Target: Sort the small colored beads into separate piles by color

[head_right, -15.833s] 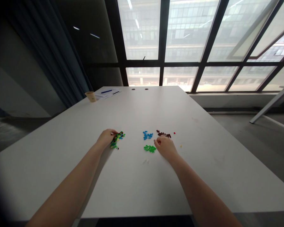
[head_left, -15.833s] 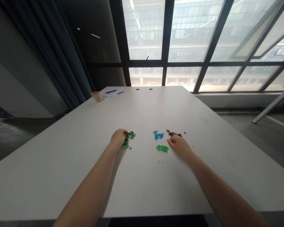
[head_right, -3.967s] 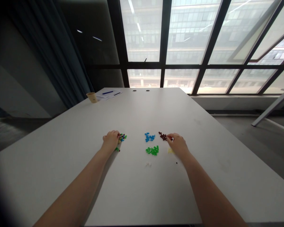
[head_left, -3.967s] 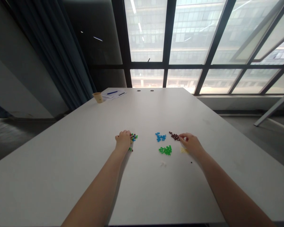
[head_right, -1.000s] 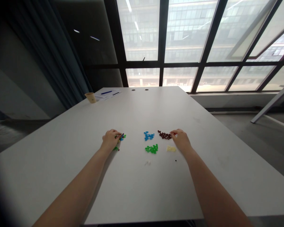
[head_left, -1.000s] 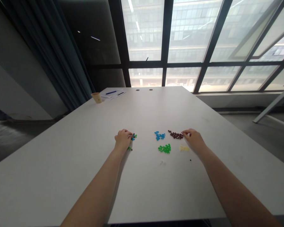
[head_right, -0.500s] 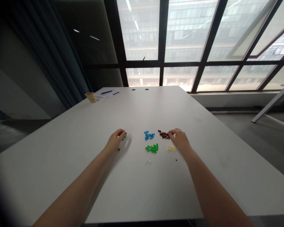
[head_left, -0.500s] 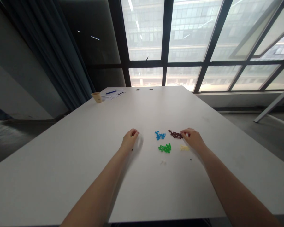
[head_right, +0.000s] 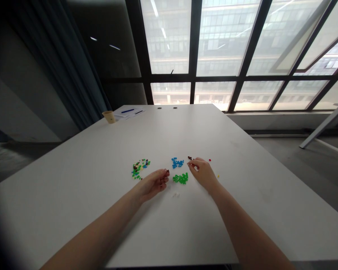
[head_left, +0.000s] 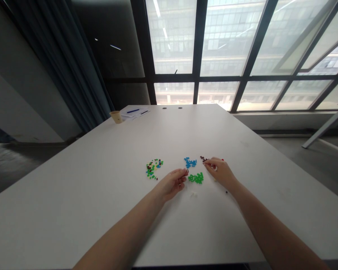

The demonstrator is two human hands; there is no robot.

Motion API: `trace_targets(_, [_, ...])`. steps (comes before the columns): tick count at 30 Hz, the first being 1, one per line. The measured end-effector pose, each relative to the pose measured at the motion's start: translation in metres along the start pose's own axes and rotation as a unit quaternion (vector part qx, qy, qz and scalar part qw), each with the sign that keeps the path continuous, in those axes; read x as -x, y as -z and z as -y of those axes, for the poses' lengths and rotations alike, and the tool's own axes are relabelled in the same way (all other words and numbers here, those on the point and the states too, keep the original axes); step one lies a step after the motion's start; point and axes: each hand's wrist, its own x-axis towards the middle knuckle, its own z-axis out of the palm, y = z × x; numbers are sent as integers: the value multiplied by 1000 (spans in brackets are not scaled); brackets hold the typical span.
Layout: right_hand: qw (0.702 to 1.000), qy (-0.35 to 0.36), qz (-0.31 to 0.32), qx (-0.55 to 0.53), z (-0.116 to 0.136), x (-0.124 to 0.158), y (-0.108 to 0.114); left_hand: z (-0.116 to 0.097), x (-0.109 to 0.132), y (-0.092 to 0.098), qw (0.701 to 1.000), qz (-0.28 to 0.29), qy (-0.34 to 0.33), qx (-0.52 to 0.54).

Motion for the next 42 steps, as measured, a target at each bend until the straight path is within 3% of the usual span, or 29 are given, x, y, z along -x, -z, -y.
trace_targets(10, [992,82,40,-92,36,11,-14,4,0,-3,999,-4,-18,-31])
trace_targets(21, [986,115,49,-114,39,12,-19,10,0,-4,995,6,-44,-94])
trace_targets(24, [992,96,28,-77,27,6,-11,9,0,-4,994,-10,-42,-96])
trace_targets(28, [999,2,-38,35,-19,-6,8,6,-1,-2,996,-20,-33,-84])
trace_targets(33, [976,-110,-57,180,-72,-11,17,6,-1,-1,997,-5,-29,-74])
trace_targets(42, [961,-157,5,226,-84,-13,4,6,-1,-1,996,-13,-37,-74])
